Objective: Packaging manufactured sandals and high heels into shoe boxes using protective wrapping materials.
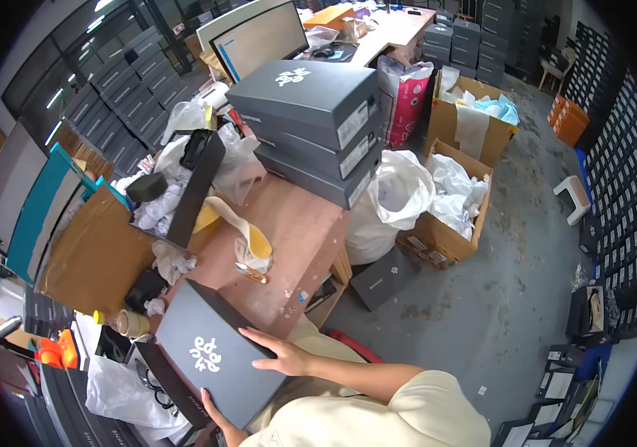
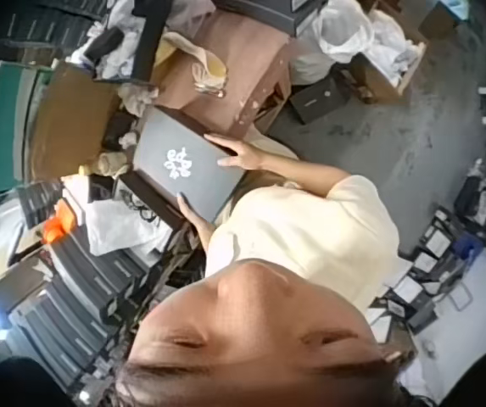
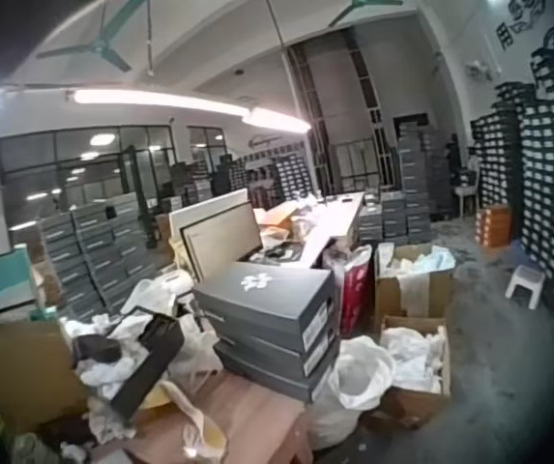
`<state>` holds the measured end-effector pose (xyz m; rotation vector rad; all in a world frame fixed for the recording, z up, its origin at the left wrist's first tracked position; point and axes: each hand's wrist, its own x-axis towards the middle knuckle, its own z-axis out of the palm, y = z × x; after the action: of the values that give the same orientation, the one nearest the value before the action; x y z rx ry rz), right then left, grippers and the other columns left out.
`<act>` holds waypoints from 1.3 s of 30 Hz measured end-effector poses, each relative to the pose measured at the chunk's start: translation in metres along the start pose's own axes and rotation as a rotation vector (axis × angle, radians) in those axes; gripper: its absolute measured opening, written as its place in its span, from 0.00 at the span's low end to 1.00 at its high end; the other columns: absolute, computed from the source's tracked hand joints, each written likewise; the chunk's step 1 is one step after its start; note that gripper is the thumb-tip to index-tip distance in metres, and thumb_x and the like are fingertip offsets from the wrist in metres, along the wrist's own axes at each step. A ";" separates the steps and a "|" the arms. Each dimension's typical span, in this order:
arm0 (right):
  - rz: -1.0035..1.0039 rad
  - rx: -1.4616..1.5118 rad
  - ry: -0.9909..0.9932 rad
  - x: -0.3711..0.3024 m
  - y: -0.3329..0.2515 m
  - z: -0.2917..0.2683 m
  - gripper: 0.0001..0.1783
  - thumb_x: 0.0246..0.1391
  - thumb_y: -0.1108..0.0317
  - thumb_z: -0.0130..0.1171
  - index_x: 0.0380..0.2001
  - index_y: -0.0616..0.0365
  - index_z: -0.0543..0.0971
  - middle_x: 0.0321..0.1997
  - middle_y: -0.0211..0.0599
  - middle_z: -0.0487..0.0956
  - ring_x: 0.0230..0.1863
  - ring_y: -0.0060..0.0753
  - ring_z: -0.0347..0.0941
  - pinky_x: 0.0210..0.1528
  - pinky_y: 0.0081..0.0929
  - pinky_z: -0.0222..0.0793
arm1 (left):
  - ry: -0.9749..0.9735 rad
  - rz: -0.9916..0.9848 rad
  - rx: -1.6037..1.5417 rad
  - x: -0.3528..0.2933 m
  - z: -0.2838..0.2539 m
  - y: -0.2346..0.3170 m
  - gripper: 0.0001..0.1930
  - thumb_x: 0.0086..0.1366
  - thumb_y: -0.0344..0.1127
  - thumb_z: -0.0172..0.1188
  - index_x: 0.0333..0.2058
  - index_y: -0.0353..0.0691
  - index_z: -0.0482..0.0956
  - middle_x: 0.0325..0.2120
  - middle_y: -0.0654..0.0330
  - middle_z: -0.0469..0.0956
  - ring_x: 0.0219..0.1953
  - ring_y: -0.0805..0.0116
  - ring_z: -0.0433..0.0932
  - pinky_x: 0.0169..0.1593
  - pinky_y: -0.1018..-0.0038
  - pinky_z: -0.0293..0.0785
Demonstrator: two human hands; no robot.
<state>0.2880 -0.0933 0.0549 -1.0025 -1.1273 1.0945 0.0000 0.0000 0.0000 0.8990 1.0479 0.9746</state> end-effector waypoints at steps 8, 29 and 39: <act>0.355 0.004 0.084 -0.025 0.005 -0.012 0.45 0.48 0.59 0.61 0.65 0.62 0.52 0.69 0.49 0.51 0.70 0.41 0.43 0.68 0.33 0.39 | 0.094 -0.178 -0.152 -0.080 0.144 0.067 0.31 0.59 0.56 0.49 0.52 0.36 0.67 0.47 0.53 0.70 0.47 0.59 0.70 0.51 0.67 0.67; -0.662 -0.645 1.274 0.128 -0.290 -0.555 0.31 0.53 0.52 0.53 0.52 0.68 0.68 0.52 0.47 0.71 0.54 0.34 0.65 0.55 0.24 0.60 | -0.590 0.724 0.187 0.066 0.617 0.137 0.39 0.61 0.53 0.50 0.60 0.25 0.53 0.60 0.34 0.54 0.64 0.43 0.49 0.66 0.62 0.42; -0.655 -1.188 1.447 0.099 -0.181 -0.483 0.21 0.55 0.59 0.50 0.44 0.67 0.70 0.41 0.41 0.72 0.44 0.31 0.68 0.47 0.24 0.63 | -0.004 1.502 0.861 0.008 0.235 0.199 0.32 0.49 0.31 0.64 0.56 0.40 0.65 0.59 0.50 0.58 0.64 0.48 0.52 0.63 0.54 0.53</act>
<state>0.7981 -0.0572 0.1732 -1.6400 -0.6125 -0.9852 0.1869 0.0396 0.2416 2.5728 0.6305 1.7068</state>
